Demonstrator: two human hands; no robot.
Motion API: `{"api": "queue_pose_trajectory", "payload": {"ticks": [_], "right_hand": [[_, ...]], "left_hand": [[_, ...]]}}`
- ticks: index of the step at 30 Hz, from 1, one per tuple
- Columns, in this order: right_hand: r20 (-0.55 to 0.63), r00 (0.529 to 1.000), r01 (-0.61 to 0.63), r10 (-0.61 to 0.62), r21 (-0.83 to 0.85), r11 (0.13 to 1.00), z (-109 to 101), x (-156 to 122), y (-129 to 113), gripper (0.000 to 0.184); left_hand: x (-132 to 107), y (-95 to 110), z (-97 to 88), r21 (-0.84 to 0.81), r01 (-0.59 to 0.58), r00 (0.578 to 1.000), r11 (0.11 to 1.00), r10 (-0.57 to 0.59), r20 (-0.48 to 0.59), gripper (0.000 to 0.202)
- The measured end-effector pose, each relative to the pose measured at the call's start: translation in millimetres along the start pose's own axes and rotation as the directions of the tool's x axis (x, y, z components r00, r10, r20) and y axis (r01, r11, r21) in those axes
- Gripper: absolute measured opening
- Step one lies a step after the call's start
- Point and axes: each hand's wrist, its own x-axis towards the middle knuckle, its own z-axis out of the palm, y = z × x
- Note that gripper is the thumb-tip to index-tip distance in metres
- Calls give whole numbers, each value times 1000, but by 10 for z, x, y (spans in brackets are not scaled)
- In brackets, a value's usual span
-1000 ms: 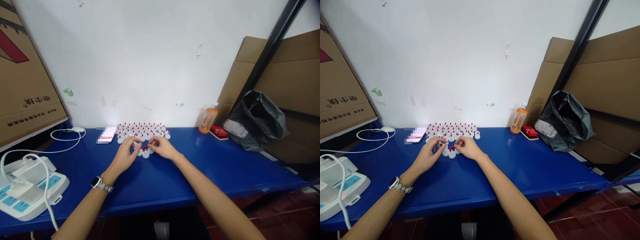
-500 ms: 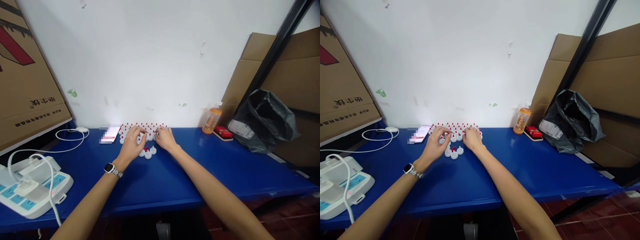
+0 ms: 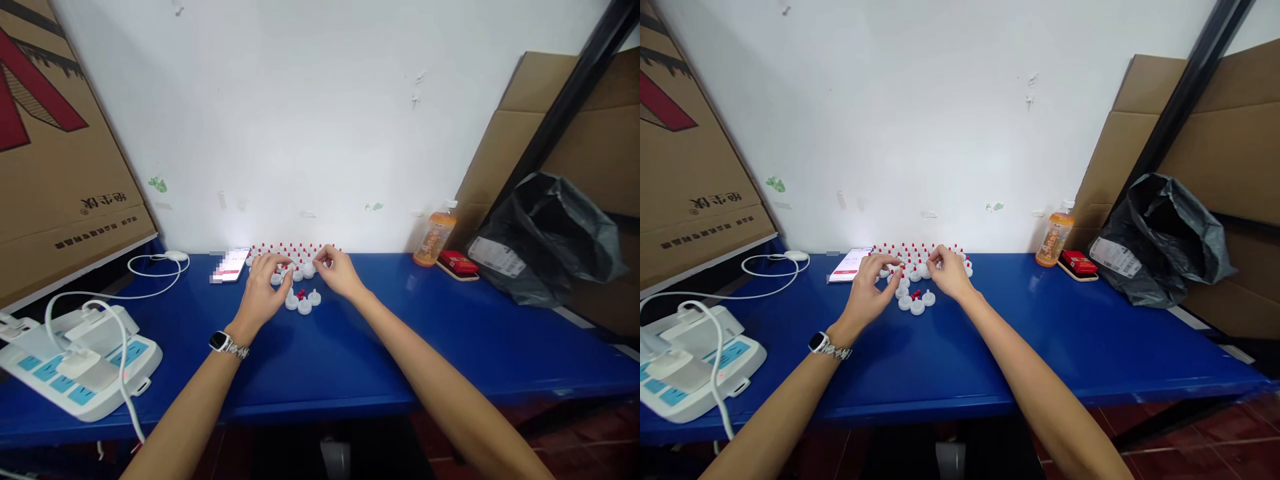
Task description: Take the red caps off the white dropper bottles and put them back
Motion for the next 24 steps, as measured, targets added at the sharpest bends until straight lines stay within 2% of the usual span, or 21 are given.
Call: {"api": "queue_pose_trajectory", "payload": {"ticks": [1,3,5,6,7,9,12,16,19,21,22,24], "right_hand": [[7,1000,-27,26,180,983,18,-17,-45,12],[80,995,-93,63,468,879,64,-59,-129,22],[158,984,-165,86,603,780,111,-105,-185,29],[179,979,-188,95,623,759,130,-127,-200,31],[192,976,-199,99,620,759,144,-146,-206,32],[207,976,-175,68,558,811,158,-178,-205,32],[218,975,-33,-51,367,930,160,-214,-209,34],[206,967,104,-147,205,973,144,-218,-231,41],[98,993,45,-63,182,982,97,-169,-172,47],[15,1000,-25,23,152,988,65,-132,-97,49],[13,999,-43,41,122,992,60,-119,-61,50],[118,993,-21,17,32,999,80,-104,-8,48]], "left_hand": [[-1,9,-10,10,-14,1000,1000,14,18,21],[-7,32,-20,24,-45,996,999,43,84,30],[-14,55,-18,18,-61,987,998,58,147,27],[-18,63,-16,8,-61,984,998,59,166,24],[-23,68,-14,-3,-58,982,998,58,179,22],[-32,66,-11,-20,-52,978,998,55,202,24],[-45,53,-12,-28,-54,972,998,59,229,29],[-38,50,-42,-23,-72,962,997,76,263,30],[-16,10,-110,-8,-69,974,998,69,216,26],[-11,-55,-156,19,-19,992,1000,16,127,26],[-15,-91,-169,36,21,993,999,-25,115,28],[-32,-151,-163,24,75,986,997,-78,148,31]]}}
